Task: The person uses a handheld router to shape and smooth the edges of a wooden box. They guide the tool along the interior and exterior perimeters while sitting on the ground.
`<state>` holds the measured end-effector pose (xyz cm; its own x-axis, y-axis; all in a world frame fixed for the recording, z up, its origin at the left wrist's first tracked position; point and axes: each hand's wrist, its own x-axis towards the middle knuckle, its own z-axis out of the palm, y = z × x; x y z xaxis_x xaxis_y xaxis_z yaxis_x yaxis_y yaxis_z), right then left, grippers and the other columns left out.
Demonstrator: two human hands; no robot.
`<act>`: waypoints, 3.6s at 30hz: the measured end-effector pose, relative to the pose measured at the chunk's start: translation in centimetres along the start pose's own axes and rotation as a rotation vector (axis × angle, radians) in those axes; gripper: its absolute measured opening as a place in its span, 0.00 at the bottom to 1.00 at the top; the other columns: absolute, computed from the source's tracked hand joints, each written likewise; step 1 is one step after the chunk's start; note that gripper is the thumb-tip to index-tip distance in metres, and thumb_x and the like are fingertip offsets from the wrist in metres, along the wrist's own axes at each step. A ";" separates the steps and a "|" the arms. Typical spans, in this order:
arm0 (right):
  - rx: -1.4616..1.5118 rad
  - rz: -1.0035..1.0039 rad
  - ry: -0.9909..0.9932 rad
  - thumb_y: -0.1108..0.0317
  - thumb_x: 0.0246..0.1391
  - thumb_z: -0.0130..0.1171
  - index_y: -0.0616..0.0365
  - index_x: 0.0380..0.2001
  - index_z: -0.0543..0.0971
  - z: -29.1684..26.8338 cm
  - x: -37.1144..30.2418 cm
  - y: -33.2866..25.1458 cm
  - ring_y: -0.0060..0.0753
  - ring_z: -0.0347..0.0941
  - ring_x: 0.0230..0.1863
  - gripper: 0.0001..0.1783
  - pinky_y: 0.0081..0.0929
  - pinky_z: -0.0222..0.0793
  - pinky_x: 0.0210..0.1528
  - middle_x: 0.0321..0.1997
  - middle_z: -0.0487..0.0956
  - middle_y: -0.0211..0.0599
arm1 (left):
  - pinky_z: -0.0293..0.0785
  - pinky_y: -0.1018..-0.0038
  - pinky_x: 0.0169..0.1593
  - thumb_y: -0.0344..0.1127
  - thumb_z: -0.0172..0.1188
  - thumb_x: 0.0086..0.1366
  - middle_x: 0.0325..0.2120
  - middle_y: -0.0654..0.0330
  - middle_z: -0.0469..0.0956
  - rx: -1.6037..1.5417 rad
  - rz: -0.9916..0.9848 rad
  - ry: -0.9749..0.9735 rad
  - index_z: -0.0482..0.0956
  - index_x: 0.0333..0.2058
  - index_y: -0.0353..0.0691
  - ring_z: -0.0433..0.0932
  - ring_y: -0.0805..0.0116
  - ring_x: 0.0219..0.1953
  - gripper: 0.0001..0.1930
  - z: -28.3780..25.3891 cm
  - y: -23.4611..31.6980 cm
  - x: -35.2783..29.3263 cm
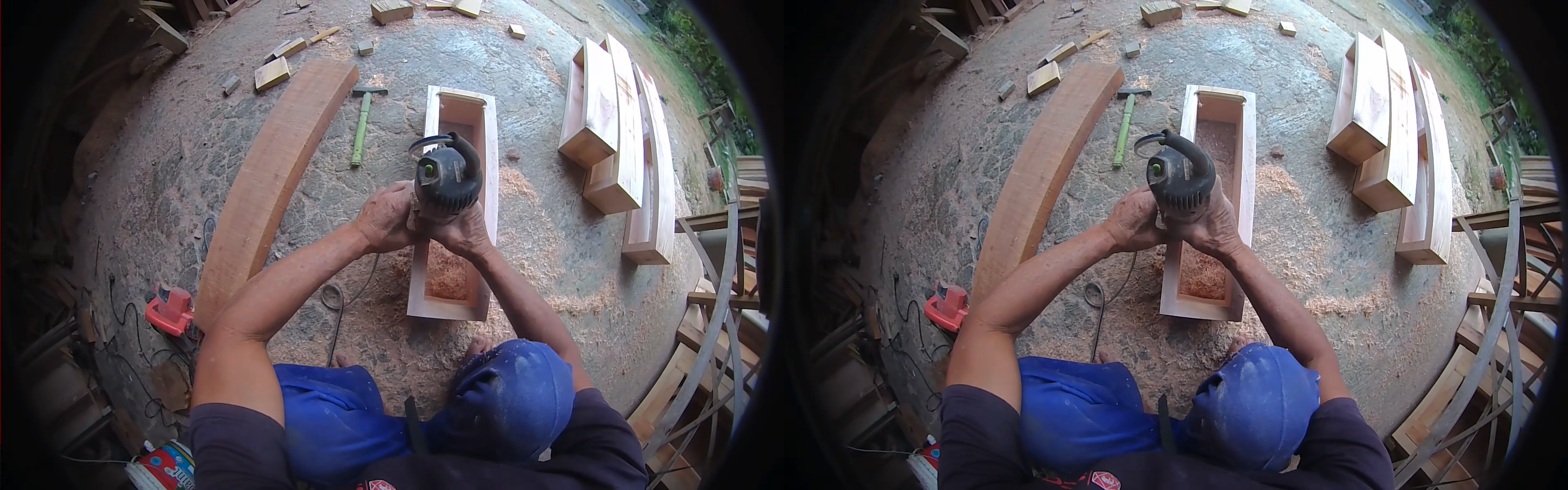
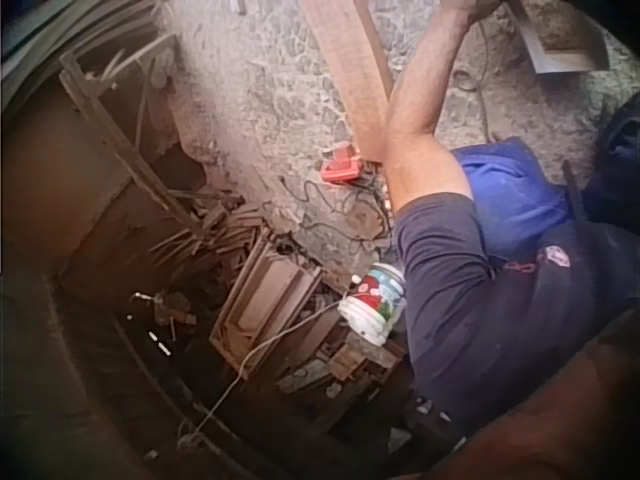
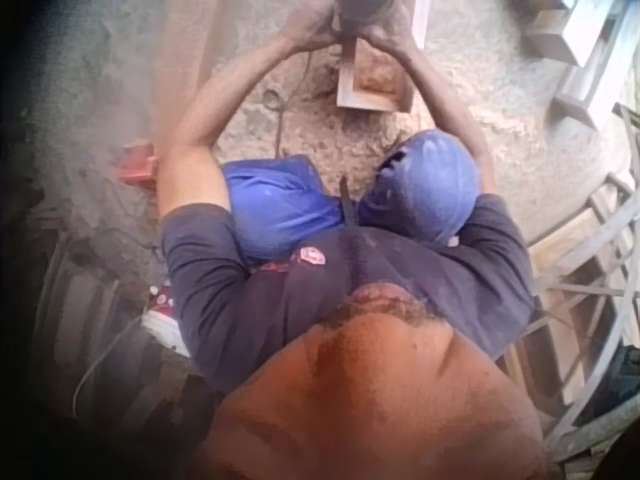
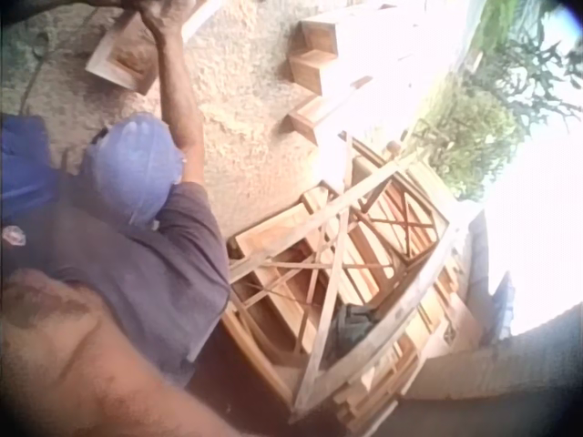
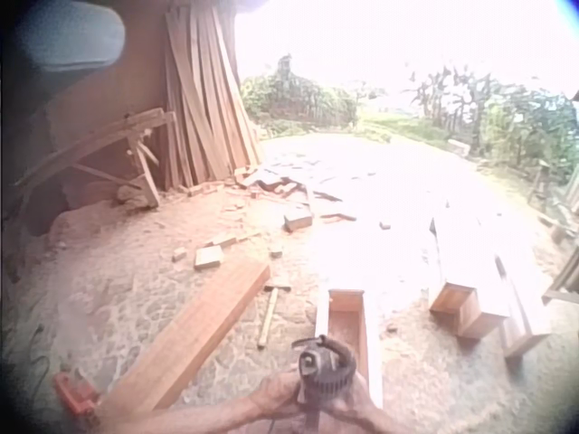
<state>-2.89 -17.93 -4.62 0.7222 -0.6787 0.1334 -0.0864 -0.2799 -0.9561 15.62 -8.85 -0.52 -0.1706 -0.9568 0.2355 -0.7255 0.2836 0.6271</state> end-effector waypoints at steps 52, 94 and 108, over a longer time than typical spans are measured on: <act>0.037 -0.165 0.072 0.60 0.42 0.82 0.54 0.63 0.60 -6.8 19.9 1.2 0.32 0.75 0.60 0.51 0.34 0.71 0.65 0.58 0.76 0.36 | 0.75 0.63 0.64 0.46 0.78 0.53 0.57 0.53 0.82 -0.151 -0.225 -0.095 0.73 0.65 0.47 0.81 0.56 0.59 0.41 -3.7 -11.3 16.7; -0.091 -0.235 0.013 0.62 0.44 0.84 0.52 0.65 0.71 3.8 -12.6 -7.7 0.46 0.78 0.63 0.46 0.41 0.74 0.65 0.62 0.78 0.44 | 0.63 0.62 0.74 0.32 0.76 0.63 0.68 0.54 0.65 -1.110 -0.409 0.310 0.51 0.73 0.39 0.66 0.62 0.71 0.48 9.7 8.5 -16.6; -0.134 -0.269 0.119 0.64 0.45 0.81 0.50 0.63 0.76 4.2 -11.0 -8.4 0.50 0.76 0.65 0.40 0.41 0.72 0.66 0.63 0.78 0.46 | 0.50 0.63 0.80 0.19 0.59 0.63 0.80 0.43 0.44 -1.280 -0.537 0.173 0.22 0.77 0.36 0.50 0.56 0.80 0.58 8.9 8.3 -17.2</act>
<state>-7.23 -5.29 0.88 0.6465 -0.6411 0.4136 0.0008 -0.5416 -0.8406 6.58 9.36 -5.97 0.0814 -0.9726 -0.2178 0.4458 -0.1599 0.8807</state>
